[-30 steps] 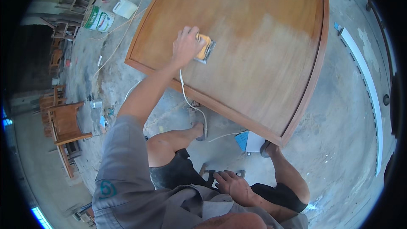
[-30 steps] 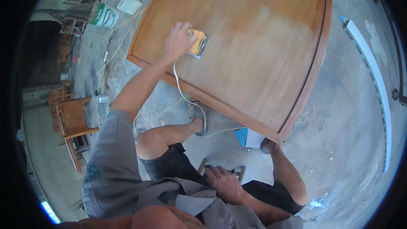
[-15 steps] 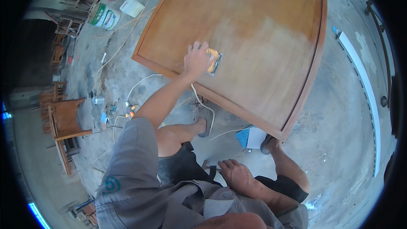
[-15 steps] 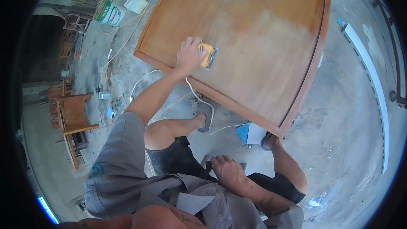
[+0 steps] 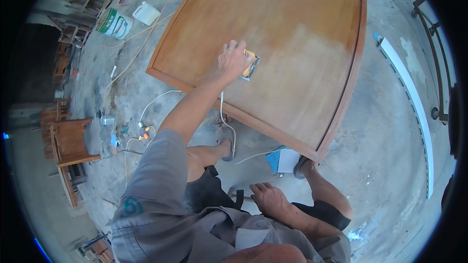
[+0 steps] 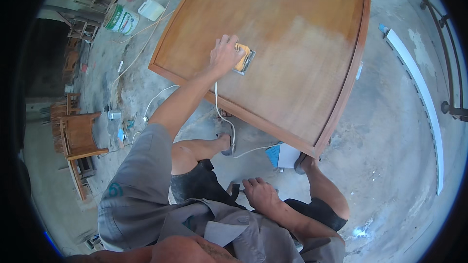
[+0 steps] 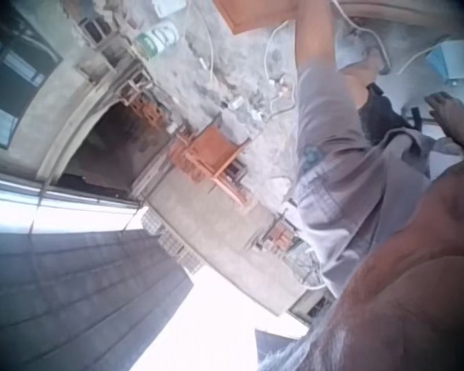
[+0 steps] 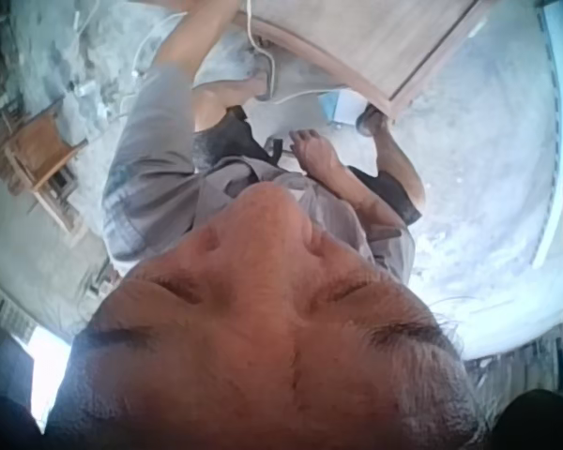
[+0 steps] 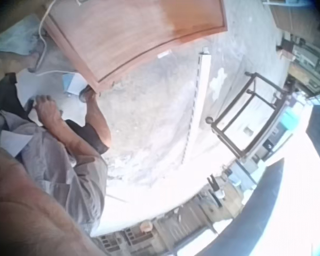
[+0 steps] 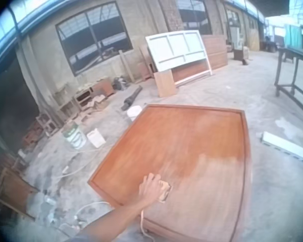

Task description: The person uses an electric sander to smooth the surface of a large wooden panel. They move the sander across the panel in a systematic manner, covering different areas to even out the finish.

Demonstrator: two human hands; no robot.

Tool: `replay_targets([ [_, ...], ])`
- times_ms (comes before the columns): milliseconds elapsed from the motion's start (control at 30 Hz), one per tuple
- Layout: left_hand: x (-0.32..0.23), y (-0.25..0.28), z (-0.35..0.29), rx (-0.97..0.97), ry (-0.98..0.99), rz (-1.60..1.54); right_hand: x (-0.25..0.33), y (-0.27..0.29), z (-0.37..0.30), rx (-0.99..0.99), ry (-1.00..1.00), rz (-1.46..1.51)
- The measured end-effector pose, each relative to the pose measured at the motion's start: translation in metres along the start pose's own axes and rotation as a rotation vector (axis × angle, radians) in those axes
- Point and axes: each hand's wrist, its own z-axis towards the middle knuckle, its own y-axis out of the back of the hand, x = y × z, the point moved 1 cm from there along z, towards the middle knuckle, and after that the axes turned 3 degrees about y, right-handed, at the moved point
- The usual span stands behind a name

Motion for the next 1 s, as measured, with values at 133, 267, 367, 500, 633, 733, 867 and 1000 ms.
replay_targets([
  [133, 0.023, -0.012, -0.033, -0.055, -0.07, 0.047, -0.001, -0.002, 0.001, -0.01, 0.029, -0.001],
  [267, 0.035, 0.004, -0.083, -0.026, -0.031, 0.038, 0.004, 0.002, 0.002, -0.011, 0.021, 0.012],
  [367, 0.038, 0.007, -0.086, -0.025, -0.005, 0.029, 0.009, 0.0, 0.002, -0.053, 0.068, 0.028],
  [500, 0.022, 0.003, -0.048, -0.047, -0.105, -0.006, 0.011, 0.007, 0.0, -0.029, 0.074, 0.097],
  [633, -0.01, -0.006, 0.015, -0.059, -0.123, -0.016, 0.004, 0.013, -0.001, -0.022, 0.004, 0.127],
  [733, -0.031, -0.016, 0.065, -0.051, -0.129, 0.009, 0.0, 0.014, -0.003, -0.045, -0.01, 0.134],
  [867, -0.054, -0.028, 0.124, -0.045, -0.114, 0.039, -0.004, 0.013, -0.008, -0.036, -0.009, 0.162],
  [1000, -0.064, -0.035, 0.156, -0.046, -0.079, 0.031, -0.006, 0.007, -0.01, -0.03, -0.026, 0.161],
])
